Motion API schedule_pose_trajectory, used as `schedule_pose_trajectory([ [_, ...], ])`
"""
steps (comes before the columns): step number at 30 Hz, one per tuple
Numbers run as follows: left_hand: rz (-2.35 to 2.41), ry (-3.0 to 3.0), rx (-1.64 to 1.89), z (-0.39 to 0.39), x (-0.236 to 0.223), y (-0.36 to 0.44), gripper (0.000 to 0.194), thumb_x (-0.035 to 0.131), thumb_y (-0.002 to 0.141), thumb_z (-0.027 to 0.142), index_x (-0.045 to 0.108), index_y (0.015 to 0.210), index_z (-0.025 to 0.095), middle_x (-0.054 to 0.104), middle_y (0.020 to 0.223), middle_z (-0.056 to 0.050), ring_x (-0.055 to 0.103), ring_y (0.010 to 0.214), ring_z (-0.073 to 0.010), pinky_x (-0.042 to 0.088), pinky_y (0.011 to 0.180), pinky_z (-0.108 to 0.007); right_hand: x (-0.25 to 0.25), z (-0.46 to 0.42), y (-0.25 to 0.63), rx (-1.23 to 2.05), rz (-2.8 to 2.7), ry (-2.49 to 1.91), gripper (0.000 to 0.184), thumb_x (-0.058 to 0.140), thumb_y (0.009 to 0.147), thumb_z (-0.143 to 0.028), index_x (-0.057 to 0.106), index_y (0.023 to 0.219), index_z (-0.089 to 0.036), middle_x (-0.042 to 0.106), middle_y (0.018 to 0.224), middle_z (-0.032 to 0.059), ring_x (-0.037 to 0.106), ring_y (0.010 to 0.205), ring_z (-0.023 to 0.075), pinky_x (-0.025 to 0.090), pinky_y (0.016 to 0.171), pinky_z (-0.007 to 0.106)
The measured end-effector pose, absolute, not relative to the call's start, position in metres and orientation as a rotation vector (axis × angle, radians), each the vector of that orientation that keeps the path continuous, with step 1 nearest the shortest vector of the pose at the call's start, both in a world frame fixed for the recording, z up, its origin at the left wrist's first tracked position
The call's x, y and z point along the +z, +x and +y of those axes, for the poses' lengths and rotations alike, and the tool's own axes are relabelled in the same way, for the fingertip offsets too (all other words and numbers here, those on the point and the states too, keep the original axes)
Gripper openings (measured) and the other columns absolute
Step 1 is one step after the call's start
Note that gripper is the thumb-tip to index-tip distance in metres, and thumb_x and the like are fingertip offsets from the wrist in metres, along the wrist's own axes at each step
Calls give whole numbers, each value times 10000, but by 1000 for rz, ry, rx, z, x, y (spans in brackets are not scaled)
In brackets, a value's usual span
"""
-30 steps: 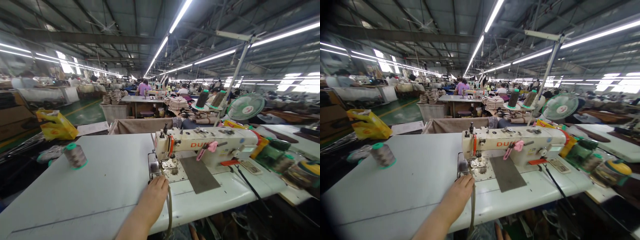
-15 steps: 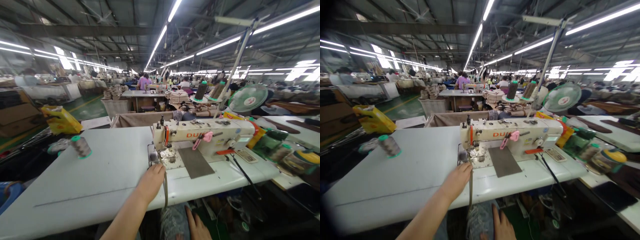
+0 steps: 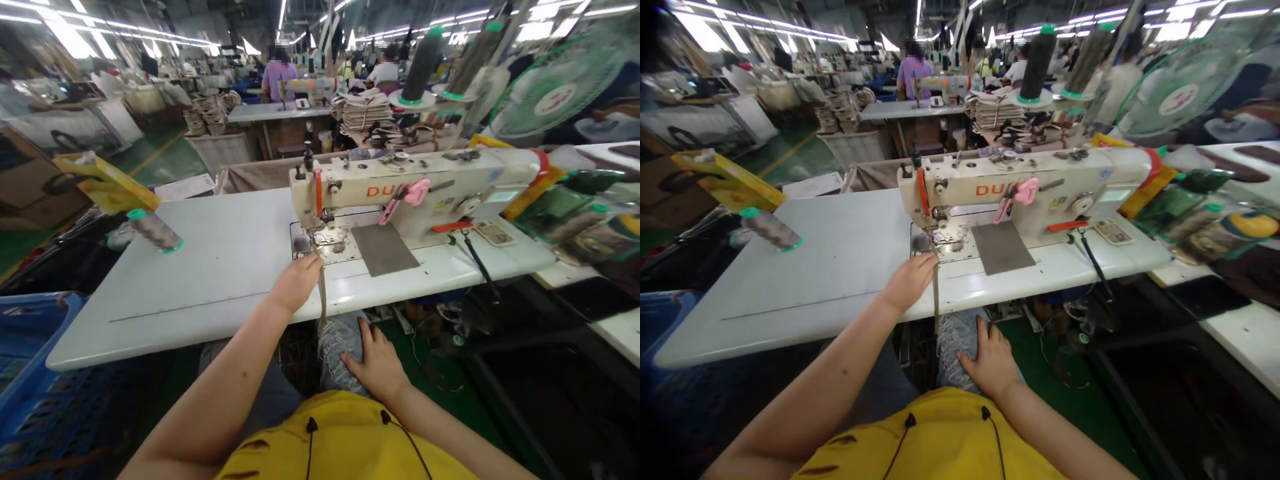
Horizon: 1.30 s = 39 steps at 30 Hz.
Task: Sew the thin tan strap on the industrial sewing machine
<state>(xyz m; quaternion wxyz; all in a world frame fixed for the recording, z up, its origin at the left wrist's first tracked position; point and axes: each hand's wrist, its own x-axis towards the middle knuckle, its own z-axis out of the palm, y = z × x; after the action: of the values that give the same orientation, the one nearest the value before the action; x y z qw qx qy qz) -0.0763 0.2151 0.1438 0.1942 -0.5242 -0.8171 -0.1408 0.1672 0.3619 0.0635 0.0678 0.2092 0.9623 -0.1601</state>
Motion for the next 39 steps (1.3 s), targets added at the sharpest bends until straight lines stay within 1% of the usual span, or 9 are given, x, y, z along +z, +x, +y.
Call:
schedule_pose_trajectory([
  [3,-2245,-1475,-428,214,141,-78,323,458,1059,165,662,1300,100,718,1325,-170,681,1248,-268,553,1133,-438,68,361,168,-522,2864,611,972,668,936,-576,263,1667,-78,478,1482,281,476,1387,438,361,1167,505],
  [6,-2204,-1483,-462,214,138,-80,344,404,1078,196,675,1273,114,723,1310,-172,679,1249,-274,554,1131,-456,70,361,169,-574,2850,599,1014,678,915,-610,245,1677,-100,476,1498,274,459,1404,437,340,1180,512],
  [11,-2162,-1488,-480,212,137,-81,359,409,1089,266,679,1263,107,737,1270,-179,702,1183,-293,578,1086,-462,69,360,171,-650,2840,574,1062,673,883,-675,243,1671,-107,443,1519,303,425,1416,483,328,1169,579],
  [15,-2138,-1487,-482,212,137,-81,357,411,1082,270,671,1263,105,736,1261,-186,710,1153,-307,585,1065,-480,69,356,174,-707,2851,543,1073,702,857,-697,266,1669,-147,446,1521,290,429,1418,488,331,1173,607],
  [20,-2152,-1480,-504,213,137,-81,351,405,1096,294,654,1279,128,728,1280,-176,704,1168,-301,574,1088,-484,67,354,177,-755,2873,513,1011,703,869,-679,313,1655,-178,461,1518,278,440,1422,489,347,1173,612],
  [28,-2136,-1469,-524,215,138,-80,342,423,1104,321,664,1265,140,740,1261,-172,718,1147,-296,601,1061,-490,60,359,177,-776,2871,567,997,703,876,-630,291,1662,-178,449,1537,284,422,1445,489,319,1195,601],
  [31,-2149,-1452,-514,215,136,-80,324,424,1105,292,661,1278,157,742,1273,-151,718,1169,-268,601,1077,-451,64,360,177,-757,2873,602,959,680,901,-590,287,1666,-166,441,1551,280,428,1439,469,317,1196,573],
  [35,-2173,-1450,-447,215,135,-81,307,455,1095,248,667,1283,130,739,1294,-155,712,1199,-256,598,1089,-414,67,363,176,-706,2887,643,893,629,953,-526,293,1671,-116,456,1530,293,453,1423,457,337,1190,554],
  [39,-2200,-1462,-372,215,136,-79,304,476,1075,189,657,1313,138,721,1334,-163,689,1251,-250,570,1128,-432,58,368,173,-632,2909,692,848,601,976,-492,311,1670,-101,497,1504,274,498,1407,431,369,1194,531],
])
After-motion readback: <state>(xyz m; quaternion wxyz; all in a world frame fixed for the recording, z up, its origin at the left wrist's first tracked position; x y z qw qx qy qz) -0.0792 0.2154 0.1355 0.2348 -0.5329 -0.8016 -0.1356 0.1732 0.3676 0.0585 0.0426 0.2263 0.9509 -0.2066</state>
